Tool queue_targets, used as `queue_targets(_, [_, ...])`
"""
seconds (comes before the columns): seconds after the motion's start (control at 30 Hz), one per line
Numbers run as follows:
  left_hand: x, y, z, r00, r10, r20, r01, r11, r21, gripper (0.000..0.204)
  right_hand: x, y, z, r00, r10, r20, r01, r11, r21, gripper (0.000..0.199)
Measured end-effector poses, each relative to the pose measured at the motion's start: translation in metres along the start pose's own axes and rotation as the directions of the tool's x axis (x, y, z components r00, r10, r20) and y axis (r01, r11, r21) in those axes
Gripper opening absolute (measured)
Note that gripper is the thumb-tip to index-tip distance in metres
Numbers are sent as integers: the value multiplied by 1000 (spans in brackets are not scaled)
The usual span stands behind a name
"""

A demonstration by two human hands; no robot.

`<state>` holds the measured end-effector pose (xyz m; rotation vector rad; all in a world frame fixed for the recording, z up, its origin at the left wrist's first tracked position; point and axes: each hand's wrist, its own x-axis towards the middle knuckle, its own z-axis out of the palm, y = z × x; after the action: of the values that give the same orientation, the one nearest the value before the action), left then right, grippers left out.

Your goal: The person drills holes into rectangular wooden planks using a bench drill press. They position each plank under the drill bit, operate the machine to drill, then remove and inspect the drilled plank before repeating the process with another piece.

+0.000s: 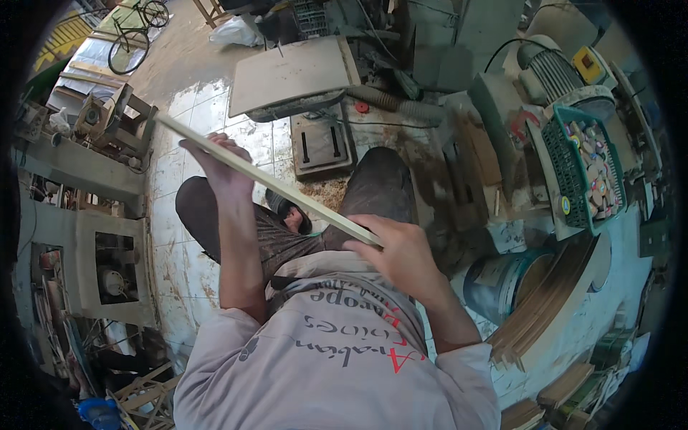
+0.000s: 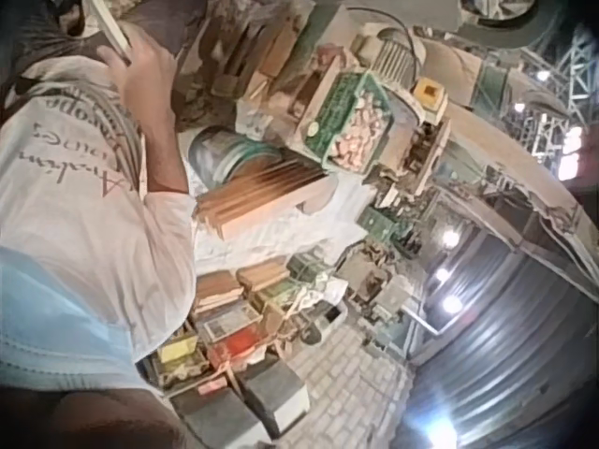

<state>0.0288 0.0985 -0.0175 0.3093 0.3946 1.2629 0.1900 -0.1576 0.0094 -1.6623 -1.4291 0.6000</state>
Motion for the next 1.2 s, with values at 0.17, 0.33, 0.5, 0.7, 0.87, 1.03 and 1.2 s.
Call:
queue_targets(0.17, [15, 17, -26, 978, -36, 206, 65, 989, -136, 48, -17, 8, 1, 990, 3, -140, -17, 995, -94, 28])
queue_targets(0.33, [11, 15, -17, 994, 37, 99, -34, 999, -26, 46, -15, 8, 3, 983, -51, -175, 24, 988, -153, 22])
queue_targets(0.5, [8, 15, 10, 893, 48, 447, -6, 996, -94, 56, -6, 20, -5, 990, 103, -102, -100, 994, 32, 22])
queue_targets(0.7, [-13, -30, 35, 969, -36, 246, 3, 991, 135, 59, 22, 62, -1, 924, 200, 325, -349, 790, 505, 36])
queue_targets(0.87, [1, -34, 17, 998, -21, -62, 32, 981, 191, 47, 24, 80, 22, 878, 264, 399, -462, 687, 561, 40])
queue_targets(1.03, [-2, -30, 19, 987, 36, -157, 7, 964, 267, 44, 26, 82, 29, 851, 318, 419, -507, 706, 494, 43])
queue_targets(1.2, [-24, -25, 40, 965, 140, -223, -61, 943, 327, 41, 30, 83, 32, 873, 290, 391, -452, 781, 430, 42])
